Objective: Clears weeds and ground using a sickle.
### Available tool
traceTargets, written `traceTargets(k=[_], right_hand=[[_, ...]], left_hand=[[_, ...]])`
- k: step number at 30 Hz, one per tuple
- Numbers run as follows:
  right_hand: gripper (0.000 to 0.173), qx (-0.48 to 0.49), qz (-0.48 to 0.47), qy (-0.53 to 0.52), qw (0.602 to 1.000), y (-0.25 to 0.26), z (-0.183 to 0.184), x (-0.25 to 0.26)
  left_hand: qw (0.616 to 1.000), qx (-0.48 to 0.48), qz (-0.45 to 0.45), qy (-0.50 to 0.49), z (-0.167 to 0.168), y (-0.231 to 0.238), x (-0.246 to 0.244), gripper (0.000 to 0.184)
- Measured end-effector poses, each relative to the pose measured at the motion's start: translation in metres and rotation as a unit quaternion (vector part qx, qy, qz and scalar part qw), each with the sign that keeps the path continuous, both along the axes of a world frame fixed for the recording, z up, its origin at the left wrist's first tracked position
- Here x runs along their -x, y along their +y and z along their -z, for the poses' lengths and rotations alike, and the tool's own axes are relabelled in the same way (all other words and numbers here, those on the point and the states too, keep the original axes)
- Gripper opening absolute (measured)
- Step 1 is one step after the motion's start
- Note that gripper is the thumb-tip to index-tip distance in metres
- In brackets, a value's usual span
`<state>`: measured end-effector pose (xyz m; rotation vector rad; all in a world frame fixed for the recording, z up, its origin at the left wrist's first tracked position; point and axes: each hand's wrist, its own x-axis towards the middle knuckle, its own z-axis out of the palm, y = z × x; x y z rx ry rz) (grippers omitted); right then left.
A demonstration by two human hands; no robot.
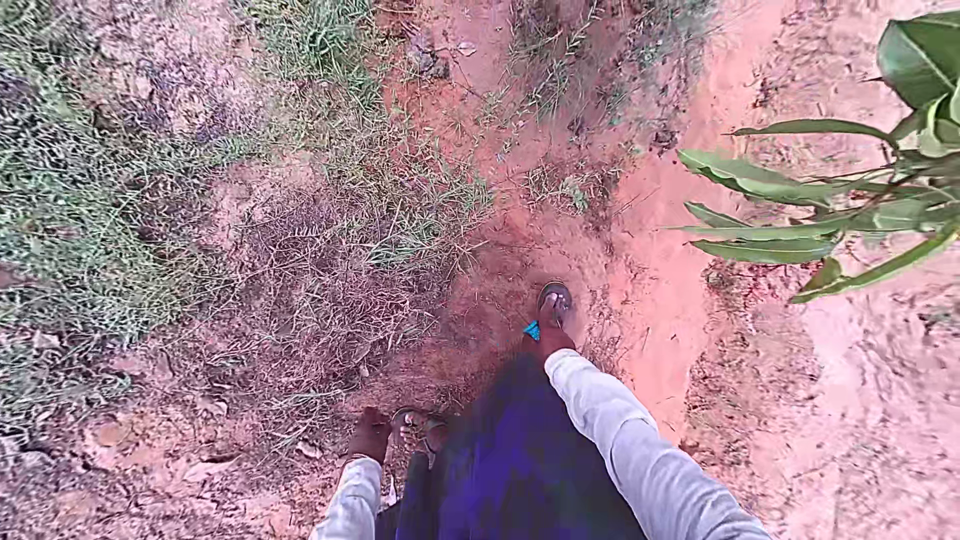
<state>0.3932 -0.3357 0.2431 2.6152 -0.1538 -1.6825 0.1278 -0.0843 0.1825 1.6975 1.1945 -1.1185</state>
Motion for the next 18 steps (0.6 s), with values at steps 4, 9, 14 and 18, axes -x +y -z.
traceTargets(k=[4,9,14,18], right_hand=[[0.061,-0.055,0.214,-0.060,0.974,-0.036,0.044,-0.046],[0.053,-0.087,0.376,-0.061,0.920,-0.078,0.096,-0.118],[0.053,-0.045,0.379,-0.119,0.917,-0.137,0.120,-0.214],[0.057,-0.027,0.530,-0.174,0.829,-0.182,0.199,-0.275]], left_hand=[[0.995,-0.048,-0.057,-0.067,0.003,-0.017,-0.048,0.031],[0.993,-0.016,-0.096,-0.062,0.031,-0.070,-0.093,0.046],[0.996,0.026,-0.079,-0.040,0.047,-0.148,-0.208,0.040],[0.984,0.119,-0.094,-0.089,0.047,-0.204,-0.314,0.034]])
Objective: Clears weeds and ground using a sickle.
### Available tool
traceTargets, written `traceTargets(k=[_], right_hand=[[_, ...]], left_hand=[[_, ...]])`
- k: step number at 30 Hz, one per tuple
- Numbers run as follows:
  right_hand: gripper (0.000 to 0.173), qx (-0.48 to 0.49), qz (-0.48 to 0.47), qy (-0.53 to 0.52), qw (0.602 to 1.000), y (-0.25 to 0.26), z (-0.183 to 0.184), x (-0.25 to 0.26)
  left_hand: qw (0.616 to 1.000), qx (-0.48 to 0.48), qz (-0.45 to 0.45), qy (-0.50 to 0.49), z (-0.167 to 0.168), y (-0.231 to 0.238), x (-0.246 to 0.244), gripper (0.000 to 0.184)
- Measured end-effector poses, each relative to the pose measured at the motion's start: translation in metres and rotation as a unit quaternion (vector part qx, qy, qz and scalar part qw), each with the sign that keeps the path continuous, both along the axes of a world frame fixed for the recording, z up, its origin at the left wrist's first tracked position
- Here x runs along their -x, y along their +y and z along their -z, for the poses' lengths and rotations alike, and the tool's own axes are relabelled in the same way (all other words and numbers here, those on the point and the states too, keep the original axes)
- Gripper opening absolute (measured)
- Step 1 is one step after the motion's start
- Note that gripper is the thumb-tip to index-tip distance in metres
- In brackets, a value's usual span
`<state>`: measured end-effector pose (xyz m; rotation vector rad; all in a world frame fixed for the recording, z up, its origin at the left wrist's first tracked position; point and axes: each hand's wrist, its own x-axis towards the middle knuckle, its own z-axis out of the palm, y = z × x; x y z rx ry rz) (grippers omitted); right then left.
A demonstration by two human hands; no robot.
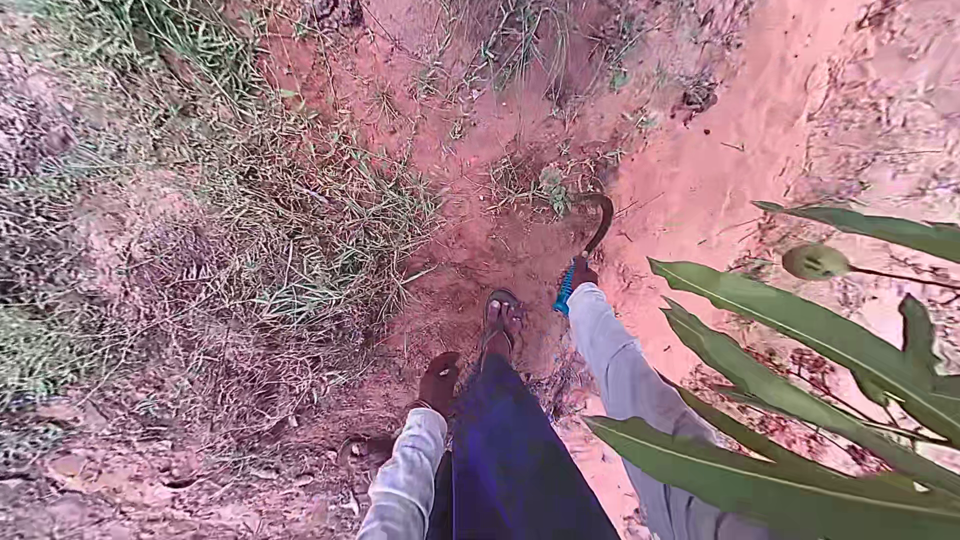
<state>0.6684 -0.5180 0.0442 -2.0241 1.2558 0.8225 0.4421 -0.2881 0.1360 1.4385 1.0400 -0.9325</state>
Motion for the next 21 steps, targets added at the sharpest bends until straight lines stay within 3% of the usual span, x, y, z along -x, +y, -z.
traceTargets(k=[3,5,10,12,15,18,21], right_hand=[[0.054,-0.055,0.179,-0.050,0.981,-0.003,0.045,0.003],[0.051,-0.119,0.238,-0.030,0.963,0.015,0.022,0.020],[0.046,-0.178,0.237,-0.025,0.955,-0.012,-0.031,0.060],[0.046,-0.185,0.238,-0.060,0.951,-0.030,-0.025,0.054],[0.049,-0.210,0.309,-0.093,0.923,-0.032,0.014,0.032],[0.057,-0.309,0.353,-0.067,0.881,-0.023,0.037,0.051],[0.053,-0.288,0.319,-0.041,0.902,-0.017,0.026,0.084]], left_hand=[[0.997,0.046,-0.048,-0.047,0.010,-0.028,-0.034,0.032],[0.996,0.046,-0.057,-0.041,0.020,-0.039,-0.043,0.033],[0.999,0.032,-0.032,-0.016,0.058,-0.049,-0.055,0.034],[0.999,0.027,0.000,-0.021,0.073,-0.047,-0.071,0.034],[0.997,0.021,0.057,-0.041,0.104,-0.047,-0.106,0.037],[0.992,-0.009,0.100,-0.072,0.142,-0.064,-0.153,0.034],[0.973,-0.080,0.143,-0.165,0.158,-0.092,-0.202,0.035]])
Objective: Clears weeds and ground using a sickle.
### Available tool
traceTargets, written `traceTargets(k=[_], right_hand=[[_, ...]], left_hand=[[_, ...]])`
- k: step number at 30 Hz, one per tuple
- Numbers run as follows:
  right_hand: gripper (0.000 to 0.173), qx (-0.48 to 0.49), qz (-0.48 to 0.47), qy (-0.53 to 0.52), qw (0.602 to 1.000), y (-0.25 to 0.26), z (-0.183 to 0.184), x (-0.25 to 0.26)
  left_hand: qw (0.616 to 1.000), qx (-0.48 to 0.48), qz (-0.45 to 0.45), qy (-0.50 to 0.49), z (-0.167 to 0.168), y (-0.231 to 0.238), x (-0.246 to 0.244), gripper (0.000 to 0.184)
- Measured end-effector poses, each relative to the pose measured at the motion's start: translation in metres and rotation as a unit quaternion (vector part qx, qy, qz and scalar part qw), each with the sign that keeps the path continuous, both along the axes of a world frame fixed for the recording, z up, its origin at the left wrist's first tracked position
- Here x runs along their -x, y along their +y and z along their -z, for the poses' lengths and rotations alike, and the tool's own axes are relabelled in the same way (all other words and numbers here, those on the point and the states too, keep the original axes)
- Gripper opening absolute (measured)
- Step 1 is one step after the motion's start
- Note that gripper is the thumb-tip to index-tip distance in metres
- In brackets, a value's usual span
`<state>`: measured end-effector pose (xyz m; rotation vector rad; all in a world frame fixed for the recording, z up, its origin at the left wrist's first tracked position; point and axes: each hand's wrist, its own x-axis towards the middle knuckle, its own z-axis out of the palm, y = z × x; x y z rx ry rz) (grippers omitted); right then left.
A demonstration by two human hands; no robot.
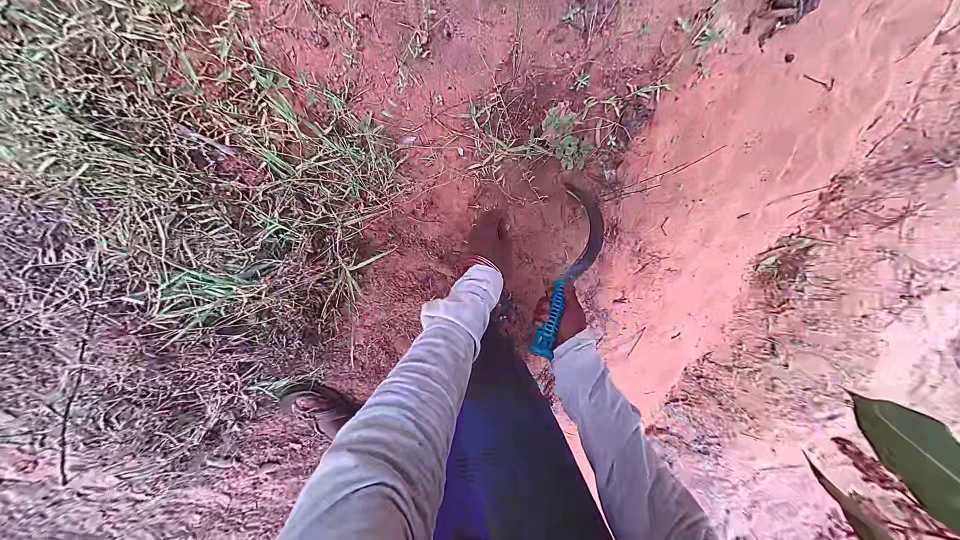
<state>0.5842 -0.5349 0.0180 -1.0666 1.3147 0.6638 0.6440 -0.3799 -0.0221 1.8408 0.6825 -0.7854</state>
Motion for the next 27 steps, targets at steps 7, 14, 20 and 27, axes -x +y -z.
traceTargets(k=[7,14,20,27], right_hand=[[0.047,0.126,-0.012,-0.060,0.990,-0.034,0.002,0.018],[0.049,0.146,-0.032,-0.122,0.981,-0.060,-0.017,0.010],[0.040,0.088,-0.113,-0.175,0.974,-0.057,-0.019,0.056],[0.039,0.092,-0.107,-0.169,0.975,-0.046,-0.004,0.069]], left_hand=[[0.923,-0.020,0.376,-0.081,0.039,-0.058,-0.084,0.053],[0.897,-0.053,0.438,0.030,0.077,-0.087,-0.100,0.056],[0.913,-0.057,0.359,0.183,0.069,-0.049,-0.099,0.038],[0.922,-0.076,0.363,0.111,0.065,-0.003,-0.092,0.051]])
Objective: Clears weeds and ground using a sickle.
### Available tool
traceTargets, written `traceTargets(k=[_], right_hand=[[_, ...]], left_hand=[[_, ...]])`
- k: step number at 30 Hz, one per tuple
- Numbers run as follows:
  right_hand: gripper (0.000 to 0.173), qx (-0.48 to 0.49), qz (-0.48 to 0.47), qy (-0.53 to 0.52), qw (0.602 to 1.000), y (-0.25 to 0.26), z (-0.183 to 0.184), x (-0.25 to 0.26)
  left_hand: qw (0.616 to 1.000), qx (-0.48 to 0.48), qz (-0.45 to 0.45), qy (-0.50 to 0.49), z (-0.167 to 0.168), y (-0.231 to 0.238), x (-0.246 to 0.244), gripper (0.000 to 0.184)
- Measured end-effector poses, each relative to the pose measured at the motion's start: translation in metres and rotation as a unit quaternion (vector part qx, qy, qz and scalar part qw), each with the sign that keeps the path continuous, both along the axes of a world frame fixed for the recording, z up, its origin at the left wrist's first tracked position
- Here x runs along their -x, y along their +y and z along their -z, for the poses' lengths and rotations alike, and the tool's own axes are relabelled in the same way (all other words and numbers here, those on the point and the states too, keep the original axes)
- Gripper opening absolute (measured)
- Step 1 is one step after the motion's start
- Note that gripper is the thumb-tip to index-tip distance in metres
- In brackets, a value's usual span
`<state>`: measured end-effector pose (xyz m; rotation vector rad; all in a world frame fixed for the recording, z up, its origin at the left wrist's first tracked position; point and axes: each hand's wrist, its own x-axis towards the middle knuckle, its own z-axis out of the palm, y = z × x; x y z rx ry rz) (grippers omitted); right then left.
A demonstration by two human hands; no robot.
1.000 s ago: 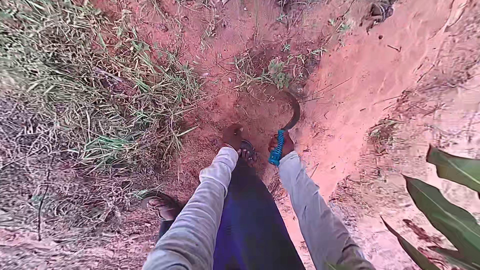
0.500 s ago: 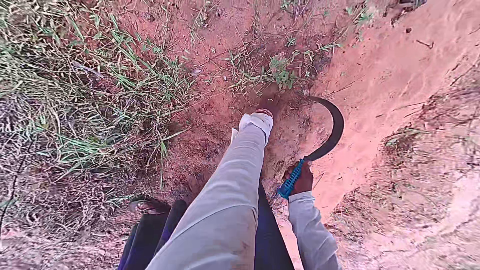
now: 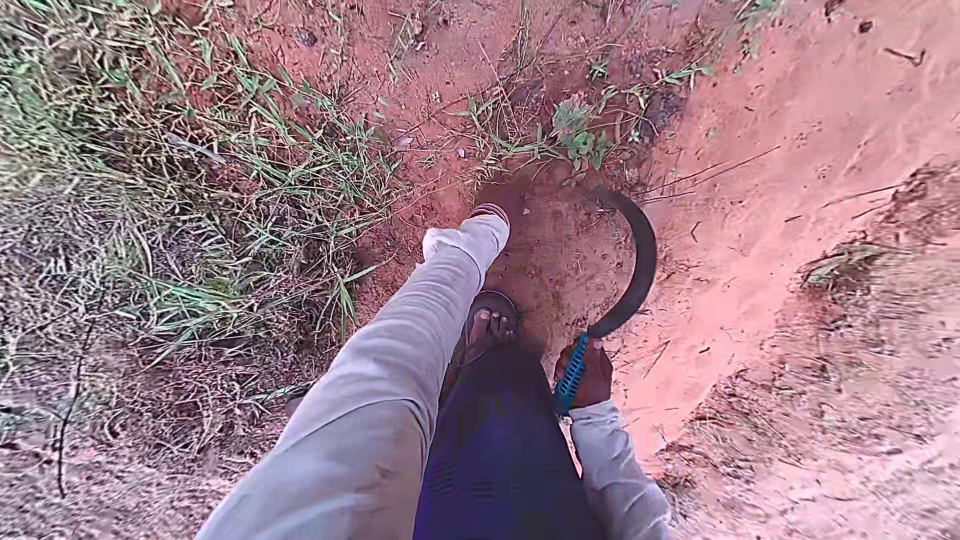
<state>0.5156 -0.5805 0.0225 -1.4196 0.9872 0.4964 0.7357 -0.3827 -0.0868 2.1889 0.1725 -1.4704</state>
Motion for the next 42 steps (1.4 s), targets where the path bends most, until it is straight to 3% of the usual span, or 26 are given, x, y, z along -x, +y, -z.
traceTargets(k=[3,5,7,9,11,12,14,16,21,25,29,36,42], right_hand=[[0.045,-0.001,0.055,-0.013,0.998,0.004,0.000,-0.019],[0.046,0.006,0.066,-0.010,0.998,-0.002,-0.002,-0.031],[0.046,0.007,0.069,-0.014,0.997,-0.008,-0.002,-0.044],[0.044,0.011,0.064,-0.024,0.998,-0.012,-0.001,-0.053],[0.043,0.015,0.060,-0.030,0.998,-0.016,0.000,-0.052],[0.043,0.013,0.061,-0.030,0.998,-0.016,0.001,-0.049],[0.042,0.001,0.066,-0.022,0.998,-0.017,0.002,-0.039],[0.043,-0.028,0.072,-0.002,0.997,-0.014,0.005,-0.034],[0.045,-0.054,0.045,0.063,0.996,-0.009,0.038,-0.069],[0.045,-0.045,0.067,0.122,0.989,0.014,0.065,-0.098],[0.045,-0.016,0.057,0.143,0.988,0.025,0.057,-0.095],[0.045,-0.046,0.021,0.133,0.990,0.019,0.056,-0.082],[0.042,-0.013,-0.006,0.200,0.980,0.038,0.047,-0.082]], left_hand=[[0.990,0.048,0.114,-0.067,-0.019,-0.029,-0.020,0.053],[0.972,0.100,0.184,-0.104,-0.011,-0.063,-0.041,0.061],[0.976,0.122,0.156,-0.094,0.007,-0.096,-0.062,0.062],[0.993,0.098,0.044,-0.050,0.024,-0.108,-0.077,0.056],[0.996,0.056,-0.054,-0.031,0.030,-0.104,-0.084,0.052],[0.998,0.041,-0.028,-0.032,0.029,-0.098,-0.089,0.050],[0.992,0.015,0.111,-0.065,0.036,-0.081,-0.092,0.050],[0.984,0.004,0.153,-0.092,0.045,-0.065,-0.093,0.052],[0.990,0.050,0.110,-0.072,0.046,-0.054,-0.088,0.062],[0.990,0.030,0.125,-0.056,0.033,-0.045,-0.091,0.067],[0.991,0.042,0.092,-0.089,0.053,-0.049,-0.083,0.065],[0.997,0.033,0.031,-0.067,0.038,-0.051,-0.086,0.071],[0.997,0.002,0.025,-0.073,0.032,-0.053,-0.087,0.057]])
